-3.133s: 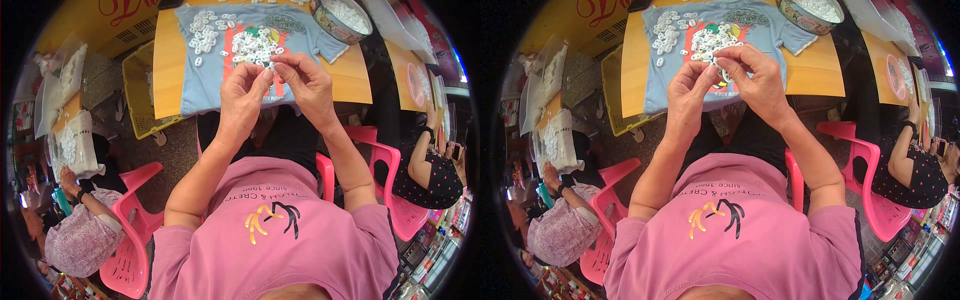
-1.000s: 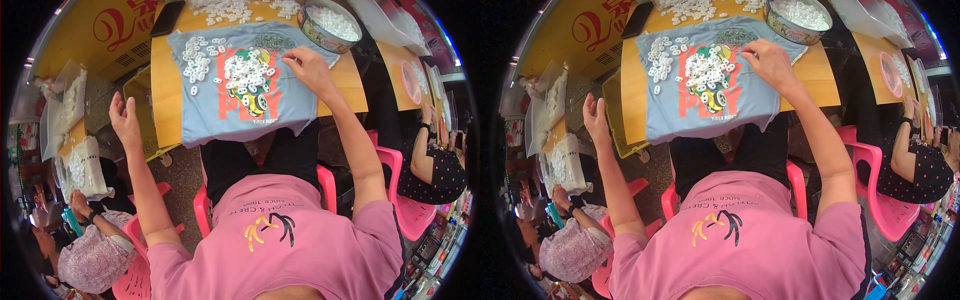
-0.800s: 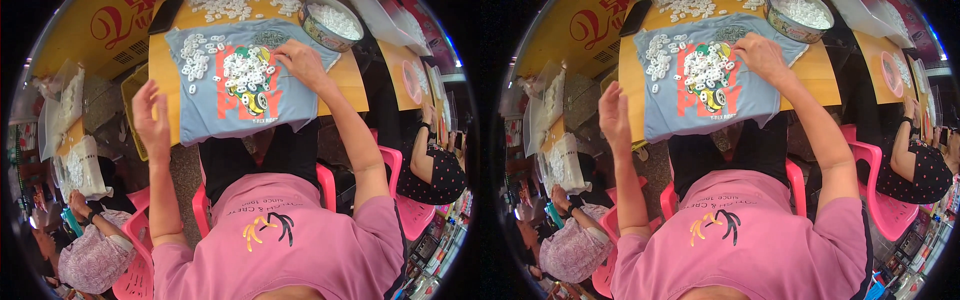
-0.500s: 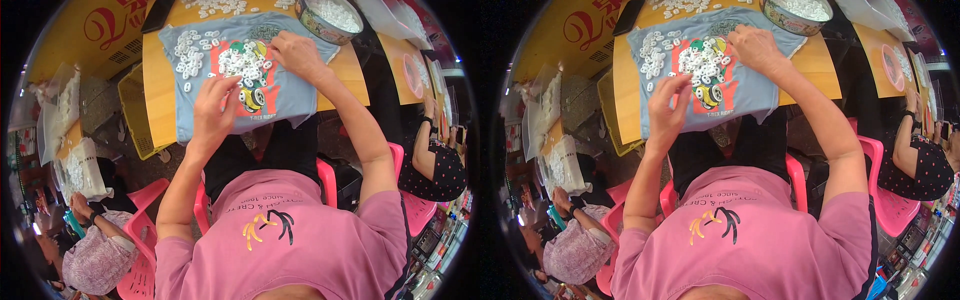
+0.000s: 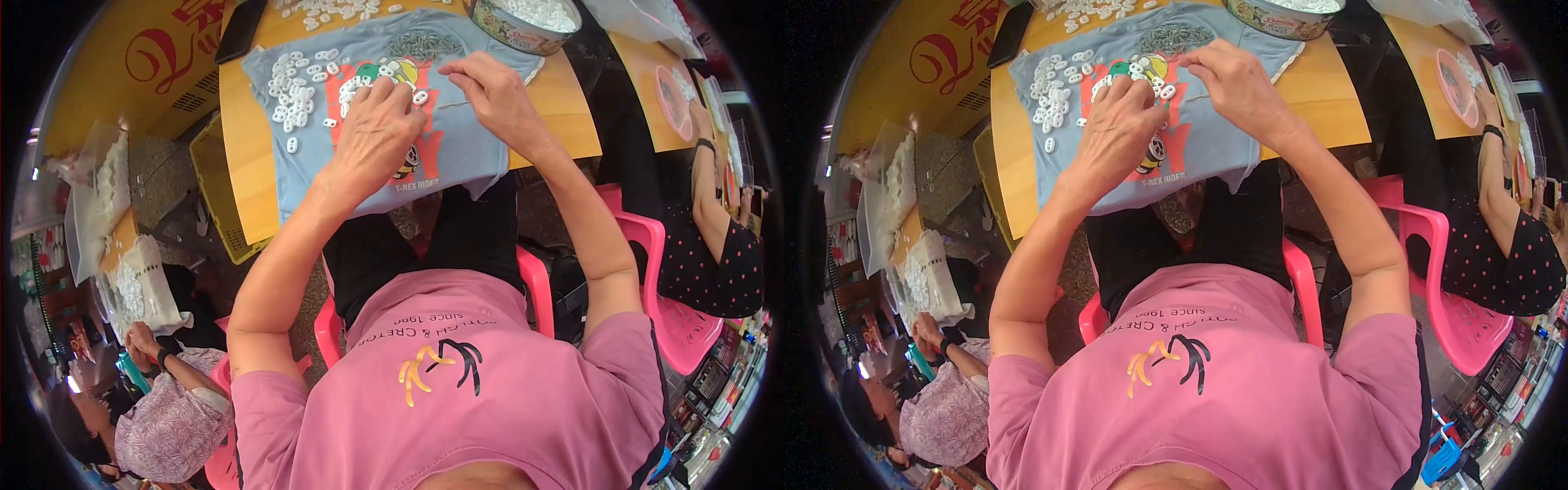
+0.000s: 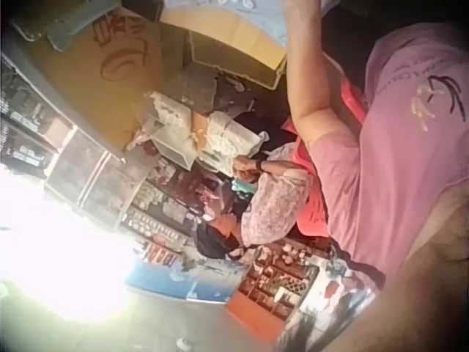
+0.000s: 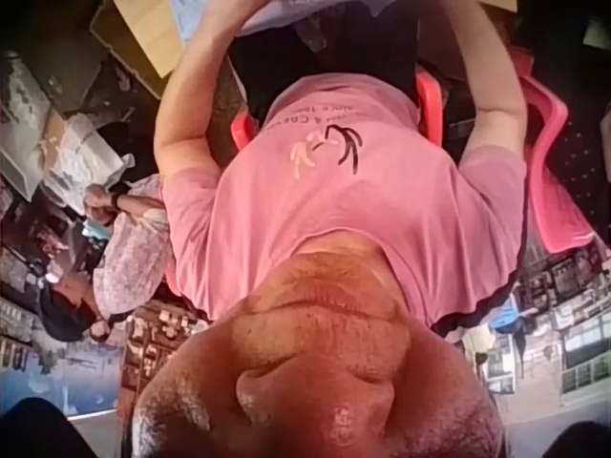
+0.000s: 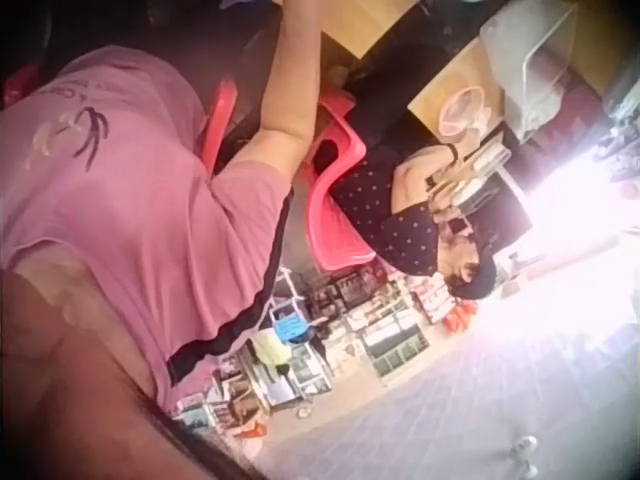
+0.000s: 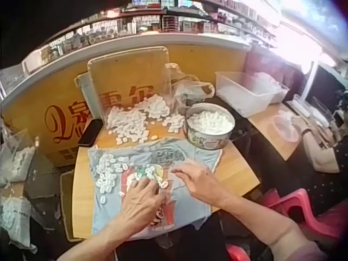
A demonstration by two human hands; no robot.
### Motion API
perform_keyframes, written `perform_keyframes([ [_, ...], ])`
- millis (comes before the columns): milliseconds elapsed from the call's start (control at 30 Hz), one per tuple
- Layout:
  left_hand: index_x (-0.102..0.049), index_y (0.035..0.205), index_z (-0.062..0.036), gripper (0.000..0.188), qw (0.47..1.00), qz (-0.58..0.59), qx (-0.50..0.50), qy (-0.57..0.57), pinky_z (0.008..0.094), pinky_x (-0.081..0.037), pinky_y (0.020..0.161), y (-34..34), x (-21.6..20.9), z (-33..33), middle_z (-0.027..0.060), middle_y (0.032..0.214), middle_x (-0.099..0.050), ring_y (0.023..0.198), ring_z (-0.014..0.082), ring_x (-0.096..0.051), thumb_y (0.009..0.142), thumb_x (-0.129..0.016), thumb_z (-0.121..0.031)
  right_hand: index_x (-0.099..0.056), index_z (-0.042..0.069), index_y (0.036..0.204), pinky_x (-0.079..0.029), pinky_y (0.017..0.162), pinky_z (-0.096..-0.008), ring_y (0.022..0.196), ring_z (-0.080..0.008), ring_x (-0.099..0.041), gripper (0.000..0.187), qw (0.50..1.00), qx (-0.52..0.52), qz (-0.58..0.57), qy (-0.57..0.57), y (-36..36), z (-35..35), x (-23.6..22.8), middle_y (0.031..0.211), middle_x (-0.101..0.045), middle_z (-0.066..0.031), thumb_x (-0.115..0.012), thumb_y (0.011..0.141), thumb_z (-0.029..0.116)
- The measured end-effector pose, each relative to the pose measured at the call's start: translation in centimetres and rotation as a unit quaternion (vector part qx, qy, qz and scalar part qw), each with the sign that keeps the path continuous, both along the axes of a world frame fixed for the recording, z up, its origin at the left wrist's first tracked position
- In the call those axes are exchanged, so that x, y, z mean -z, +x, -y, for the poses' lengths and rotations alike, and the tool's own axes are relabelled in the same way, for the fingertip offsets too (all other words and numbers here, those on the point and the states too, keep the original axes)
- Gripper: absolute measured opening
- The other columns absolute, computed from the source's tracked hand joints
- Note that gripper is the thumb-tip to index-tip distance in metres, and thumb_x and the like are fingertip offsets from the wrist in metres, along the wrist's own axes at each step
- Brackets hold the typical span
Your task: The recorder is manually attaching small white plastic clips onto a garment as part of an assembly line process.
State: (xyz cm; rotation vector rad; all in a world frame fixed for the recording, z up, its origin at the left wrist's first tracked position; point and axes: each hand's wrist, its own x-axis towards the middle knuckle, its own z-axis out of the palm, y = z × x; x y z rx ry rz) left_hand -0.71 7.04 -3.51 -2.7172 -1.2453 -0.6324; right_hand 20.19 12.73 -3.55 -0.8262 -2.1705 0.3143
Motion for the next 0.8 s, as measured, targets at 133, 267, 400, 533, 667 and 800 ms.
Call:
perform_keyframes([
  [133, -0.067, 0.086, -0.0072, 0.013, 1.000, 0.012, 0.017, 0.013, 0.0381, -0.041, 0.076, -0.2, 0.1, -0.6, 0.0047, 0.083, -0.054, 0.088, 0.0238, -0.051, 0.074, -0.061, -0.008, -0.065, -0.001, 0.103, -0.047, 0.063, -0.0260, 0.069, -0.0139, -0.057, 0.015, 0.987, 0.030, -0.057, -0.146, 0.3, 2.3, -0.1, 0.085, -0.061, -0.0072, -0.056, 0.093, 0.005],
  [267, -0.065, 0.093, -0.0024, 0.012, 0.956, 0.220, 0.000, -0.193, 0.0337, -0.046, 0.075, -0.1, -1.1, 0.2, 0.0077, 0.087, -0.063, 0.086, 0.0210, -0.058, 0.082, -0.064, -0.006, -0.065, 0.000, 0.105, -0.047, 0.064, -0.0217, 0.069, -0.0070, -0.054, 0.015, 0.933, 0.038, -0.164, -0.317, 0.2, 4.5, -0.9, 0.082, -0.060, -0.0013, -0.057, 0.095, 0.008],
  [400, -0.063, 0.102, 0.0013, 0.019, 0.785, 0.465, -0.048, -0.407, 0.0258, -0.050, 0.072, -0.3, -1.0, 1.5, 0.0072, 0.093, -0.068, 0.083, 0.0122, -0.062, 0.090, -0.066, -0.014, -0.065, -0.001, 0.106, -0.047, 0.065, -0.0216, 0.071, -0.0071, -0.055, 0.016, 0.908, 0.017, -0.236, -0.345, -0.7, 5.8, -1.9, 0.082, -0.061, -0.0009, -0.059, 0.095, 0.010],
  [533, -0.064, 0.103, 0.0020, 0.021, 0.750, 0.496, -0.052, -0.435, 0.0246, -0.049, 0.075, 0.0, -2.1, 2.6, 0.0038, 0.092, -0.067, 0.085, 0.0088, -0.060, 0.091, -0.066, -0.015, -0.064, -0.002, 0.104, -0.049, 0.068, -0.0215, 0.075, -0.0079, -0.058, 0.015, 0.936, 0.000, -0.224, -0.270, -2.0, 6.1, -2.2, 0.088, -0.064, -0.0030, -0.061, 0.094, 0.009],
  [667, -0.062, 0.106, 0.0028, 0.023, 0.728, 0.548, -0.052, -0.408, 0.0240, -0.049, 0.076, 0.1, -2.6, 3.6, 0.0040, 0.093, -0.066, 0.086, 0.0089, -0.060, 0.091, -0.066, -0.014, -0.064, -0.002, 0.103, -0.051, 0.070, -0.0221, 0.078, -0.0095, -0.062, 0.013, 0.958, -0.003, -0.171, -0.229, -2.9, 6.7, -2.1, 0.094, -0.066, -0.0050, -0.062, 0.093, 0.005],
  [800, -0.061, 0.108, 0.0033, 0.025, 0.676, 0.638, -0.043, -0.366, 0.0248, -0.050, 0.076, 0.6, -2.0, 4.3, 0.0064, 0.095, -0.066, 0.086, 0.0103, -0.061, 0.090, -0.068, -0.012, -0.063, -0.003, 0.106, -0.052, 0.071, -0.0226, 0.080, -0.0106, -0.063, 0.015, 0.935, -0.022, -0.231, -0.268, -3.8, 7.7, -1.3, 0.095, -0.067, -0.0056, -0.062, 0.093, 0.005],
])
